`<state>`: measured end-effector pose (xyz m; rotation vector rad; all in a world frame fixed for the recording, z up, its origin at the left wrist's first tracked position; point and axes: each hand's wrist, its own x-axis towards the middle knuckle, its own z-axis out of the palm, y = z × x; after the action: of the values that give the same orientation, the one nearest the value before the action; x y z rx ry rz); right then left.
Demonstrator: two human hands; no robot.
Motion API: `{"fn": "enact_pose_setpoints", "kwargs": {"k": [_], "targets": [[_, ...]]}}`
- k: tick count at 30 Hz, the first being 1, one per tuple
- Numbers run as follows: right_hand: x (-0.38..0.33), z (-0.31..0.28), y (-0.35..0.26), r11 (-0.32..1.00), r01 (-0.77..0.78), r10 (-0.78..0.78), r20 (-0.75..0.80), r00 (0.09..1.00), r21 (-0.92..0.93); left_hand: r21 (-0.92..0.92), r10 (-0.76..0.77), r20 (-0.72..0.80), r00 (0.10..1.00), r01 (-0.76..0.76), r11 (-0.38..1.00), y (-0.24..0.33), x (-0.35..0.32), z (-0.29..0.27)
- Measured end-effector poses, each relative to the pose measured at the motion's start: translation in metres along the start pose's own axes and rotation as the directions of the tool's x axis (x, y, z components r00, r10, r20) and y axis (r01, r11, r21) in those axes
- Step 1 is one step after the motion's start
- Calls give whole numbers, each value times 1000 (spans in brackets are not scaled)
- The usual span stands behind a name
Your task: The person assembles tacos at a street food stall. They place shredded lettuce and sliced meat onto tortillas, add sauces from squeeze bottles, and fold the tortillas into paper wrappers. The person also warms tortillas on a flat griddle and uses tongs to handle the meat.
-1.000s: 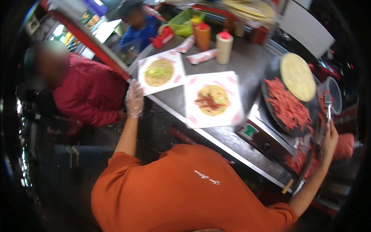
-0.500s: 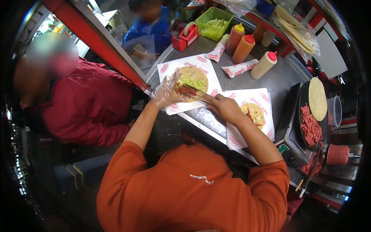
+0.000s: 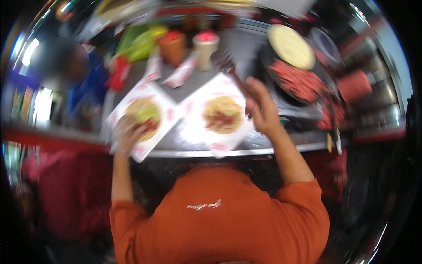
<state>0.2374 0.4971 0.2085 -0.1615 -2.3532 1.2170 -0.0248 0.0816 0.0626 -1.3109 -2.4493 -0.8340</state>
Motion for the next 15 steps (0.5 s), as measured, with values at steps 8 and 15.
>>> {"fn": "enact_pose_setpoints", "kwargs": {"k": [8, 15], "targets": [[-77, -375, 182, 755, -588, 344, -589, 731, -289, 356, -47, 49, 998, 26, 934, 20, -13, 3], [-88, -316, 250, 582, -323, 250, -213, 944, -747, 448, -304, 8, 953, 268, 853, 50, 5, 7]]}}
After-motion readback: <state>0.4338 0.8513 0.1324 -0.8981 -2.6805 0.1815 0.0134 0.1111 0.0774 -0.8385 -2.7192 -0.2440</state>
